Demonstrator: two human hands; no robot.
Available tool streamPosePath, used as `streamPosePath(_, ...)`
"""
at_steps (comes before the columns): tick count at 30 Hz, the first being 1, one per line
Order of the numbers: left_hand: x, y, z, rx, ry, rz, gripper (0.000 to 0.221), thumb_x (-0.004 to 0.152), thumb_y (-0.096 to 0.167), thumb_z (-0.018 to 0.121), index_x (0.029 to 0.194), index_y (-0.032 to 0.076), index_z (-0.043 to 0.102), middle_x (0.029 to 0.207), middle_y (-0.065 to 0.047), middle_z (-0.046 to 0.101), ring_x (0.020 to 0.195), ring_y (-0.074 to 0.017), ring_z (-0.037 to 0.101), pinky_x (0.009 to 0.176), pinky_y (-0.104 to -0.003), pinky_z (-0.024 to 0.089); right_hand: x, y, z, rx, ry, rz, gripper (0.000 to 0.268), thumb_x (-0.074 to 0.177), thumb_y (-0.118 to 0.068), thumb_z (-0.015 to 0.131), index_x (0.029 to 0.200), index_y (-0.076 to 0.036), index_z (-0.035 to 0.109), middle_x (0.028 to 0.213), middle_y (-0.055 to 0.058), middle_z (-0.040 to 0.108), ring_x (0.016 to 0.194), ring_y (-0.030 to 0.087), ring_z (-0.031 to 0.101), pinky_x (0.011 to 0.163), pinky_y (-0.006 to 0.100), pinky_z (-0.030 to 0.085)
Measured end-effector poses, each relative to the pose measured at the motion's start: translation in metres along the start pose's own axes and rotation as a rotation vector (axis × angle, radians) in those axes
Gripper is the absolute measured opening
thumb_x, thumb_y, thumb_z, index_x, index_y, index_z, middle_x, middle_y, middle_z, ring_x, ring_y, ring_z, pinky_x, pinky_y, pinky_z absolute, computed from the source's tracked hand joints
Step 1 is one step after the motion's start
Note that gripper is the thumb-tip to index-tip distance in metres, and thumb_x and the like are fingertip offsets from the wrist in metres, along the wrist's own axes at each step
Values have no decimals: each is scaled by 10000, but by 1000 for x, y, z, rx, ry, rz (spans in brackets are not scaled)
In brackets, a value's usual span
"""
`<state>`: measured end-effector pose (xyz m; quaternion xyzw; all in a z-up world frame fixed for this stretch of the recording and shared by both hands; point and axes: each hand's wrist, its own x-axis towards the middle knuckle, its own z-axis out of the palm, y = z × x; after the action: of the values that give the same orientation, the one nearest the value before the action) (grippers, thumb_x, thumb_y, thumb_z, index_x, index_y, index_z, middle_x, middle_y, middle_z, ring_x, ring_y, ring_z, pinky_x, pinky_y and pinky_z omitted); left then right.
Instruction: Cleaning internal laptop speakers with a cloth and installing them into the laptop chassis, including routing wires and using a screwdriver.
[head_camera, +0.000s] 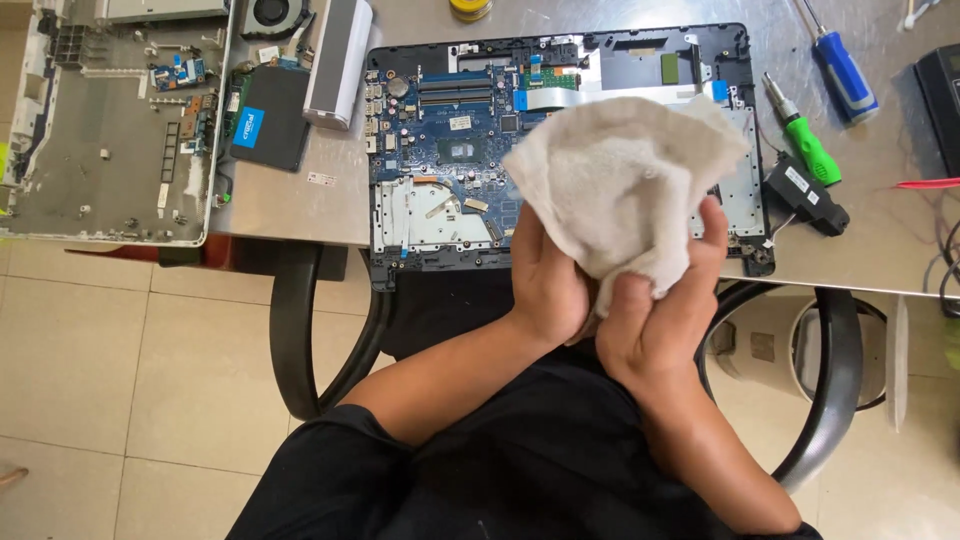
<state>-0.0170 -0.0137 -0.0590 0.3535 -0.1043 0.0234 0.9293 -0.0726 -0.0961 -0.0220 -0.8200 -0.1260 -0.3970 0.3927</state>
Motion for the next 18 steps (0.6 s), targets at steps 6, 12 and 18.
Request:
streamPosePath(6,2,-9,-10,38,3,88,347,1110,237,476,1368,15,539,1313,-164,636,1179,-196,606,1013,-397,512,0,-6,4,4,3,58,507,1039,-285,565,1215,189,522,1298,391,605,1419,583,413,1222,640,203)
streamPosePath(12,2,2,2,76,10,169,333,1106,162,437,1361,-37,517,1306,-226,647,1178,-209,624,1009,-440,533,17,0,-1,-35,48,111,360,1076,-147,538,1170,198,498,1107,458,632,1378,626,423,1202,691,211)
streamPosePath(18,6,22,22,-9,-32,156,301,1147,209,455,1281,-40,559,1401,-206,621,1269,-224,612,1053,-347,513,23,-3,-2,-79,59,172,409,1099,-276,508,1116,129,452,1331,497,524,1412,595,354,1177,644,289)
